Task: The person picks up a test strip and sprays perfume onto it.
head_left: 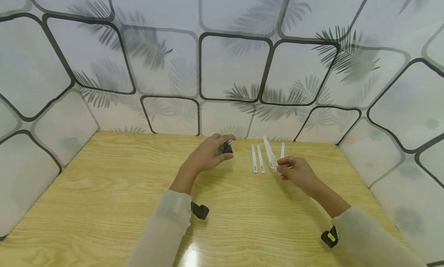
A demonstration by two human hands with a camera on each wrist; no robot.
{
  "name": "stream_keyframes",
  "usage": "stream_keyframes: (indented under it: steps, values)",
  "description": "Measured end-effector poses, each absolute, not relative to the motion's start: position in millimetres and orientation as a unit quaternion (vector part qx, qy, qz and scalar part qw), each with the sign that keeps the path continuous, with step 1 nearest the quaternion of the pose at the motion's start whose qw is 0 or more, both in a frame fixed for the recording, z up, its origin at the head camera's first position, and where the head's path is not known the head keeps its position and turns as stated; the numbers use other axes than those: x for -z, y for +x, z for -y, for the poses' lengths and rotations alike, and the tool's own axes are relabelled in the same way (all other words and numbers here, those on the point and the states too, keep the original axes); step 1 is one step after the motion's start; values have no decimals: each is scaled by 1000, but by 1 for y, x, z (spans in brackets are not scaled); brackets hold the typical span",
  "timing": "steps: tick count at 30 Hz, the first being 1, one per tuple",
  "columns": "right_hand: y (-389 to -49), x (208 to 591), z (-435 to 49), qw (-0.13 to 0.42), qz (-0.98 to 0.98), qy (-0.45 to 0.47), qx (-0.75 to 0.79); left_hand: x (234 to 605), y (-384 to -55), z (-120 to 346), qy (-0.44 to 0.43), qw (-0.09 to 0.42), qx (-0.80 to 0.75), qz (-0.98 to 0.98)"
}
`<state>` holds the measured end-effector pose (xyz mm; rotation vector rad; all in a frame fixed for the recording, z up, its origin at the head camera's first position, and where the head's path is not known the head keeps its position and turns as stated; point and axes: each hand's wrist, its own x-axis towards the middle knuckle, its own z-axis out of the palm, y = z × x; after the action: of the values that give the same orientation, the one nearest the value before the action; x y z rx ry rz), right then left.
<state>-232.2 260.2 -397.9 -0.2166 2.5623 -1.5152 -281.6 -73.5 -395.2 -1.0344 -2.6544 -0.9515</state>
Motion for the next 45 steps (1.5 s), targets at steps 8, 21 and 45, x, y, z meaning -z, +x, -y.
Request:
stream_keyframes:
  steps: [8,21,45]
  values:
    - [-223,399,-233,94,-845,-106,516,395,-282,74,-346,67,315,881]
    - [-214,403,-200,100,-830,-122,534,394,-281,74,-341,71,317,882]
    - [-212,402,-182,89,-825,-111,548,396,-280,75,-320,61,301,896]
